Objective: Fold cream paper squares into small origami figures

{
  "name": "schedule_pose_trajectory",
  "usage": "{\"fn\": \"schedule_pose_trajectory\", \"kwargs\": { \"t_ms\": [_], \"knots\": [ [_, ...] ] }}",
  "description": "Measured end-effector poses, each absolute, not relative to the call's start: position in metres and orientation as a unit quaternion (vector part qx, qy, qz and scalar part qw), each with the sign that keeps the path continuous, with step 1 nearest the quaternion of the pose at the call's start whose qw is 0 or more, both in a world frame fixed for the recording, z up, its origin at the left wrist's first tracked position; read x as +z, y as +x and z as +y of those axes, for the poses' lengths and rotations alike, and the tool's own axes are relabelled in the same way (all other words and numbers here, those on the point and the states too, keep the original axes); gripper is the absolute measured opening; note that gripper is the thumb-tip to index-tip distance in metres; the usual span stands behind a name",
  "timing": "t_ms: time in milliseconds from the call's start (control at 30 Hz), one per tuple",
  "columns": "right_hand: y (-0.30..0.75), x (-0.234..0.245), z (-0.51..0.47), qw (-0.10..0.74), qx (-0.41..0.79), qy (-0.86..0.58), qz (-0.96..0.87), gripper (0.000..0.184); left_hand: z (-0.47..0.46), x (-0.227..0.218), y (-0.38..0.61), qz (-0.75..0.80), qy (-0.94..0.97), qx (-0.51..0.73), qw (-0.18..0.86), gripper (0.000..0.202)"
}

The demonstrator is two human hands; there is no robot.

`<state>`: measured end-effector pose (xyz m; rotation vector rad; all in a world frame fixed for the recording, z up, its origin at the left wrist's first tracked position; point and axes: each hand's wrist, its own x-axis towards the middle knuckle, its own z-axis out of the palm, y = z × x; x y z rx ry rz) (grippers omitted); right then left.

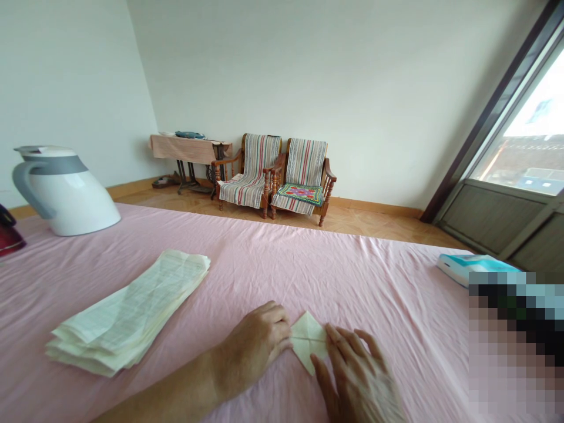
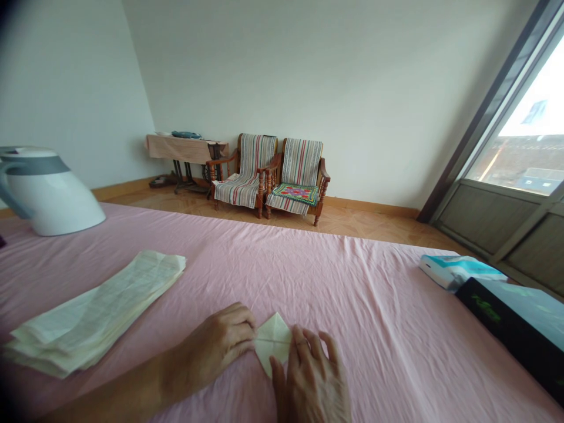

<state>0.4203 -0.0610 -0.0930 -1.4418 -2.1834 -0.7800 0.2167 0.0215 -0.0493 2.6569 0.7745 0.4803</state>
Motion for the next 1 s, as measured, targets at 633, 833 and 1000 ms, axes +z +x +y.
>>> {"fn": "schedule_pose_trajectory", "kwargs": {
  "t_ms": [633,833,1000],
  "knots": [
    [0.416,-0.097,-0.059,0.299,-0.187,-0.578,-0.736,0.022,0.02,-0.059,0.225,0.424,0.823,0.263,0.272,0.014],
    [0.422,-0.091,-0.058,0.28,-0.168,-0.57,-0.754,0.02,0.024,-0.06,0.227,0.409,0.811,0.309,0.281,0.011],
    [0.416,-0.088,-0.056,0.329,-0.187,-0.57,-0.73,0.022,0.025,-0.051,0.222,0.413,0.8,0.385,0.204,0.009]
  ]
}}
